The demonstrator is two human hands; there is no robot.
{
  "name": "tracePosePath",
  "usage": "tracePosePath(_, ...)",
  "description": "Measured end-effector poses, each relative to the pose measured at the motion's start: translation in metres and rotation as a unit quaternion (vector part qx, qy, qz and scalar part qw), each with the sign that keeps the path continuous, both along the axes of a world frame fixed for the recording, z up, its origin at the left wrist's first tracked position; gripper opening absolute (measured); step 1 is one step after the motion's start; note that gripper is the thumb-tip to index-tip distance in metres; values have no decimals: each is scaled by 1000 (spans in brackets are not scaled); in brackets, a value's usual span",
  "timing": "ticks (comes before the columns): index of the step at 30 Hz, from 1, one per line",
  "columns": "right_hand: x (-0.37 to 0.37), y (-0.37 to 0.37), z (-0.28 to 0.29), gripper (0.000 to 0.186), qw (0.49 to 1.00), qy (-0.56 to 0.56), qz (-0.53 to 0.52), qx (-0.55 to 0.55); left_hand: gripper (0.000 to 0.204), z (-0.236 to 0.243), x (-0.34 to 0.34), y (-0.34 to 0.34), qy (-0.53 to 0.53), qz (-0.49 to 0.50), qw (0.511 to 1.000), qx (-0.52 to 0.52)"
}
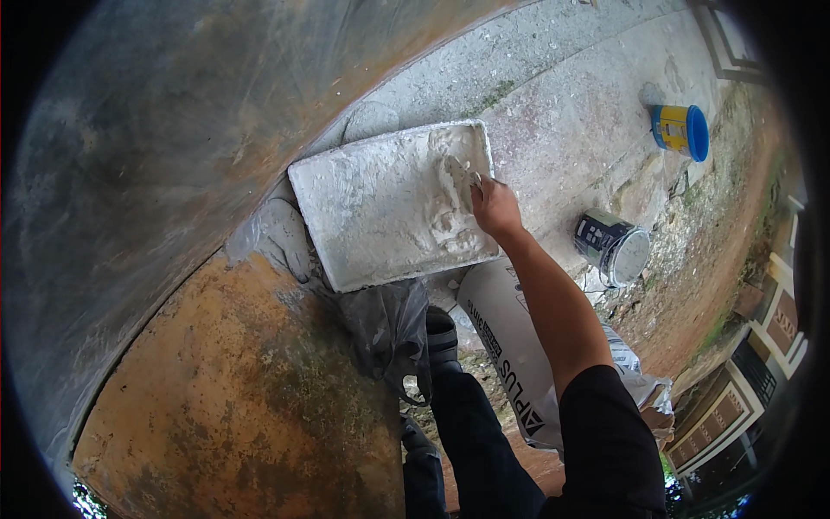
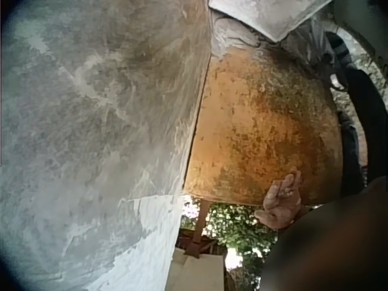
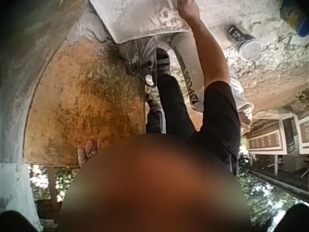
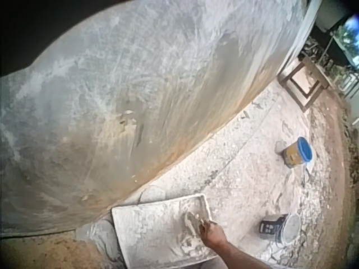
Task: The person applies plaster compound to a damaged wall corner using a putty knife.
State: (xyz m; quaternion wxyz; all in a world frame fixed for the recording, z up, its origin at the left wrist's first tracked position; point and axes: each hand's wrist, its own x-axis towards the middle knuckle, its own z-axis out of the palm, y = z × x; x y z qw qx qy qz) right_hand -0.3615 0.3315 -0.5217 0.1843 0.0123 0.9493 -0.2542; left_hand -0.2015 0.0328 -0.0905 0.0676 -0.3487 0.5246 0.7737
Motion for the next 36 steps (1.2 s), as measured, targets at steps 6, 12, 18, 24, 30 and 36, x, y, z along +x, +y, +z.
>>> tracePosePath(6,-42,-18,-4,16,987,-25,-43,150,68,-4,3,-7,28,17,999,43)
tracePosePath(12,-46,-1,-17,16,995,-37,28,88,67,-5,3,-8,25,15,998,47)
tracePosePath(18,-35,5,-18,17,989,-60,119,68,67,-5,2,-9,37,-2,997,60)
tracePosePath(24,-24,-10,-14,17,982,-100,137,82,67,-7,-1,-10,52,-25,996,71)
tracePosePath(30,-10,-13,0,19,975,-143,161,46,67,-7,-1,-9,69,-47,993,80)
tracePosePath(36,-11,18,24,27,978,-184,98,-22,67,-4,0,-3,108,-24,990,82)
